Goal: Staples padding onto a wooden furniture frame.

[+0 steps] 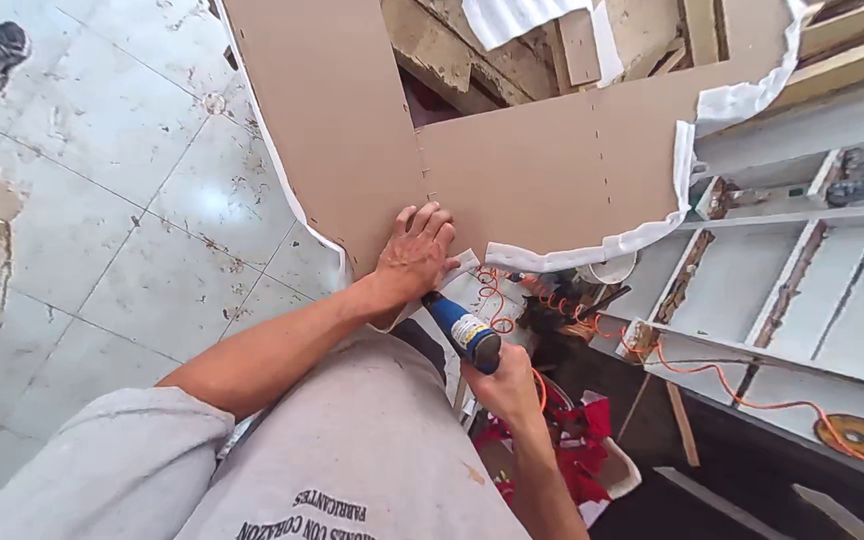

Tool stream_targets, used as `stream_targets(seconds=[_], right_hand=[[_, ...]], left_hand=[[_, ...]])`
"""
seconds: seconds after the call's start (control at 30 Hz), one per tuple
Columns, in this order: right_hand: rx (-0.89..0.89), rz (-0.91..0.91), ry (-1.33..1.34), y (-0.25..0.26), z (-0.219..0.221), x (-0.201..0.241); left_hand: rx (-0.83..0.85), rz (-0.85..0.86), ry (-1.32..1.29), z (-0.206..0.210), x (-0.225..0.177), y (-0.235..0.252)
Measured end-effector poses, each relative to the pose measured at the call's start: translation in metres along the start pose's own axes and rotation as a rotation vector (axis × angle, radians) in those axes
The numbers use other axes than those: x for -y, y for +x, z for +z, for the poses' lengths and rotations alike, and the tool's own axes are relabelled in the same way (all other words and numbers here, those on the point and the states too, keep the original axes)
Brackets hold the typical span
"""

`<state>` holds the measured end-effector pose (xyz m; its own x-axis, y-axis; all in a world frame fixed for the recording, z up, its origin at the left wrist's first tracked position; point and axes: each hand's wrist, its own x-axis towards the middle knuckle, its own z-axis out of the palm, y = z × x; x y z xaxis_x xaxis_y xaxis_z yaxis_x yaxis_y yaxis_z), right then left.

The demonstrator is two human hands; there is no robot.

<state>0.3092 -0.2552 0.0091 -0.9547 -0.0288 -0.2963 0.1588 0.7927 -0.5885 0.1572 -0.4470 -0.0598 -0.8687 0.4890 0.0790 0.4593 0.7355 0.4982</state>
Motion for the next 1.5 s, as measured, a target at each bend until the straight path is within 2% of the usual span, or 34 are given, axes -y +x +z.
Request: stream_targets(seconds=[0.1, 0.2, 0.27, 0.37, 0.47, 0.53, 0.8, 1.07, 1.17, 1.23, 1.33, 1.4, 1.5], right_hand=[[-0.102, 0.014, 0.065, -0.015, 0.006, -0.001], [-0.191, 0.018, 0.191, -0.031, 0.004, -0.008], [-0.205, 0.02, 0.216, -0.039, 0.005, -0.009], [-0.183, 0.03, 0.198, -0.045, 0.012, -0.01], [-0.147, 0.017, 0.16, -0.046, 0.021, -0.009], [-0.12, 0.005, 0.132, -0.047, 0.024, -0.005], [-0.109, 0.065, 0.045, -0.035, 0.033, 0.014], [-0.076, 0.101, 0.023, -0.051, 0.057, 0.049], [-0.117, 0.157, 0.023, -0.062, 0.066, 0.061], [-0.202, 0.203, 0.08, -0.072, 0.07, 0.065], [-0.383, 0.288, 0.283, -0.092, 0.078, 0.071], [-0.462, 0.337, 0.382, -0.103, 0.083, 0.077], [-0.496, 0.463, 0.382, -0.111, 0.102, 0.087]], left_hand=[[0.055, -0.06, -0.225, -0.035, -0.001, -0.012], [0.085, -0.069, -0.025, -0.056, -0.012, -0.071], [0.064, -0.09, 0.144, -0.043, -0.021, -0.114], [-0.102, -0.012, 0.252, -0.007, -0.016, -0.139], [-0.174, 0.146, 0.191, -0.002, 0.003, -0.134], [-0.167, 0.18, 0.167, -0.007, 0.009, -0.131], [-0.14, 0.075, 0.14, -0.012, 0.026, -0.118], [-0.067, 0.169, 0.096, -0.015, 0.036, -0.108], [-0.06, 0.186, -0.017, -0.023, 0.039, -0.109], [-0.097, 0.262, -0.126, -0.042, 0.048, -0.111], [-0.078, 0.499, -0.056, -0.064, 0.076, -0.12], [-0.019, 0.666, 0.012, -0.059, 0.096, -0.123], [0.002, 0.891, 0.013, -0.044, 0.116, -0.117]])
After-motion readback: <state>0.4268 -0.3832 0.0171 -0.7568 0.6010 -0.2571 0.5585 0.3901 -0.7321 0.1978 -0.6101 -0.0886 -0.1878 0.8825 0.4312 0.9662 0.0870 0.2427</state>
